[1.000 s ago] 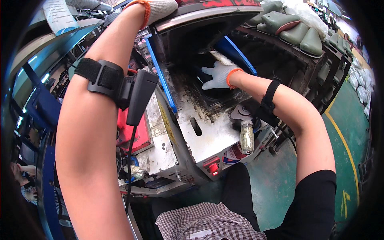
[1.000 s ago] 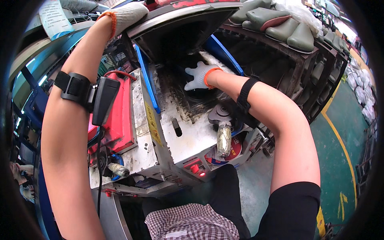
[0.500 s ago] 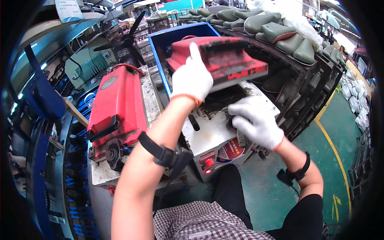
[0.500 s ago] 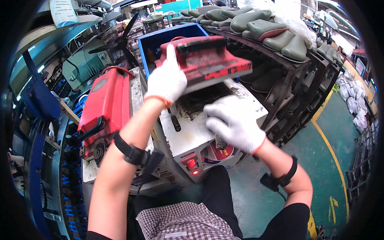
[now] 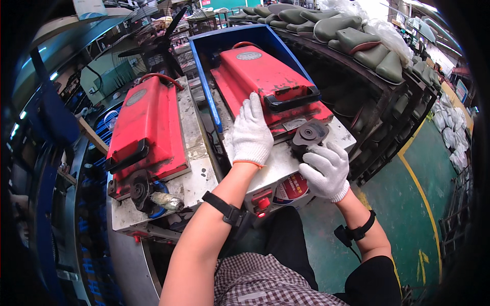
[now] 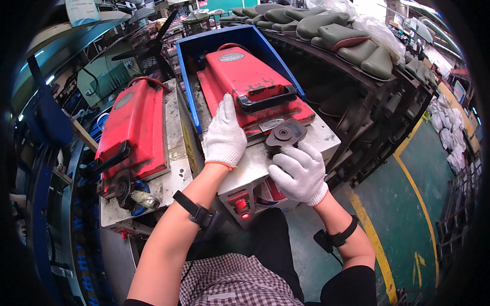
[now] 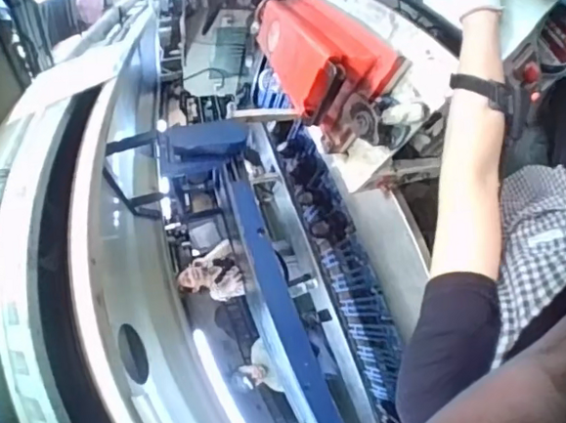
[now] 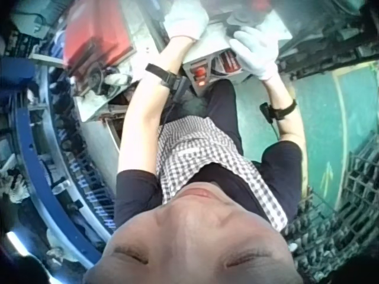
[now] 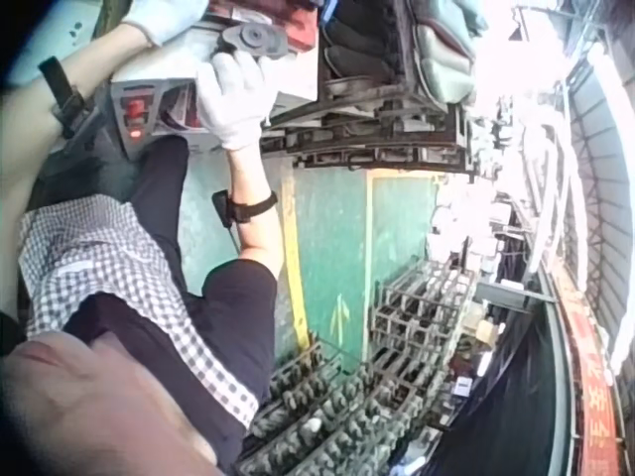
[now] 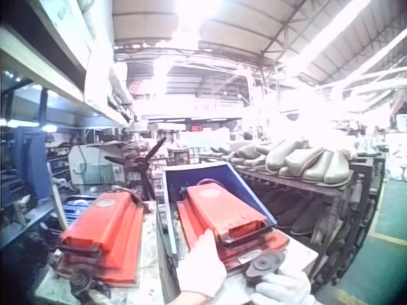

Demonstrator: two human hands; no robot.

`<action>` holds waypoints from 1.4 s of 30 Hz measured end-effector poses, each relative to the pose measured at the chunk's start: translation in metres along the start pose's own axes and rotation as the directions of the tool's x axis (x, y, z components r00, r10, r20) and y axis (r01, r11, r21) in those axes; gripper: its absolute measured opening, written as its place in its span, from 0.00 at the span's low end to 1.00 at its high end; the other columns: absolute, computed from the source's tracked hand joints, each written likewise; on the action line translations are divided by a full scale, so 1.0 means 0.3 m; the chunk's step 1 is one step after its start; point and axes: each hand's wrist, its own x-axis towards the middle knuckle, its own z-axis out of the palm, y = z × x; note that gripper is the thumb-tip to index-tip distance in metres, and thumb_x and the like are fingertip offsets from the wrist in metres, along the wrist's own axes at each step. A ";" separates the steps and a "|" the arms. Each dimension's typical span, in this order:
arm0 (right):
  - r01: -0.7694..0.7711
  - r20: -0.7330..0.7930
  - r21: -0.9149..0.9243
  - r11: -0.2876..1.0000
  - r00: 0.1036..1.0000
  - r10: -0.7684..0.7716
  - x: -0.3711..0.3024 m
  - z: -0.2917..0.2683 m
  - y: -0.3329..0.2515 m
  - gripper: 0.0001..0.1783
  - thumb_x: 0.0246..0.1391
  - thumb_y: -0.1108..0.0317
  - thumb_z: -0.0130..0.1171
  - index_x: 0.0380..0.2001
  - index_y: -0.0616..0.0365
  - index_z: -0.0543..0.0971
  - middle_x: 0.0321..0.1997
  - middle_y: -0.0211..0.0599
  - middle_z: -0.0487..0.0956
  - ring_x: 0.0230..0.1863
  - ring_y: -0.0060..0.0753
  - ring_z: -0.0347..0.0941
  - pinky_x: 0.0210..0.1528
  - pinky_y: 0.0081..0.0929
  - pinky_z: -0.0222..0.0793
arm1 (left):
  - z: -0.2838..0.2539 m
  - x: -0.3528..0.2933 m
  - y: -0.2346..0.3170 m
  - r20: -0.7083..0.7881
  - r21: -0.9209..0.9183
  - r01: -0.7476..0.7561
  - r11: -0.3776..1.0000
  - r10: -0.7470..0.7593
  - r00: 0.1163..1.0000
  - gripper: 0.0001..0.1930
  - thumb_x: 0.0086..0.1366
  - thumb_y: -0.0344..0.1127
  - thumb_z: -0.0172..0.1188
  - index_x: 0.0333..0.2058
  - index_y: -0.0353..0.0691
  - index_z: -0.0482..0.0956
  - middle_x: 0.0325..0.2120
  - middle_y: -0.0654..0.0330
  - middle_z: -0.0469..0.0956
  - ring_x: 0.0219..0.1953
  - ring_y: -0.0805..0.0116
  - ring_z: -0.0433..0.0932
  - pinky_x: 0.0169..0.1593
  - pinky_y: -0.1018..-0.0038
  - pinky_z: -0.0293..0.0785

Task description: Operating an industrial pressing machine to attach or shape shoe soles.

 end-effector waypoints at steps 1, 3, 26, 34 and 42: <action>0.019 -0.044 -0.030 0.999 0.999 -0.020 -0.002 0.002 0.003 0.20 0.31 0.63 0.63 0.35 0.47 0.81 0.40 0.29 0.81 0.46 0.38 0.80 0.48 0.43 0.75 | -0.003 -0.004 0.009 0.037 -0.004 0.032 0.999 -0.031 0.999 0.41 0.63 0.29 0.52 0.75 0.32 0.51 0.70 0.35 0.64 0.68 0.40 0.71 0.69 0.55 0.69; -0.017 -0.069 -0.066 0.998 0.998 0.013 -0.029 0.002 0.012 0.18 0.36 0.68 0.65 0.37 0.47 0.80 0.41 0.30 0.82 0.45 0.38 0.80 0.48 0.43 0.74 | 0.021 -0.013 -0.010 -0.033 -0.024 -0.010 1.000 0.009 0.999 0.40 0.64 0.28 0.51 0.75 0.32 0.51 0.70 0.35 0.65 0.68 0.40 0.70 0.70 0.56 0.68; -0.270 -0.030 0.342 0.900 0.954 0.297 0.372 0.196 -0.176 0.15 0.53 0.75 0.64 0.45 0.54 0.83 0.46 0.39 0.83 0.53 0.47 0.77 0.57 0.43 0.69 | -0.619 -0.069 -0.237 0.007 0.098 -0.047 0.994 0.047 0.999 0.23 0.60 0.38 0.60 0.54 0.39 0.80 0.52 0.49 0.80 0.56 0.48 0.77 0.64 0.56 0.71; -0.485 0.578 0.707 0.515 0.815 -0.026 0.580 0.361 -0.655 0.31 0.66 0.52 0.56 0.67 0.53 0.71 0.58 0.57 0.78 0.55 0.59 0.79 0.59 0.51 0.74 | -0.891 -0.203 -0.667 0.266 0.231 0.107 0.967 -0.169 0.949 0.21 0.66 0.56 0.61 0.39 0.43 0.87 0.34 0.48 0.86 0.42 0.46 0.85 0.48 0.56 0.78; -0.518 0.696 0.496 0.697 0.717 0.037 0.650 0.401 -0.754 0.34 0.63 0.53 0.59 0.71 0.47 0.68 0.47 0.48 0.86 0.46 0.52 0.84 0.49 0.51 0.78 | -0.873 -0.033 -0.726 0.752 0.112 0.512 0.852 -0.409 0.517 0.20 0.52 0.52 0.74 0.32 0.40 0.87 0.20 0.61 0.80 0.23 0.72 0.78 0.30 0.72 0.73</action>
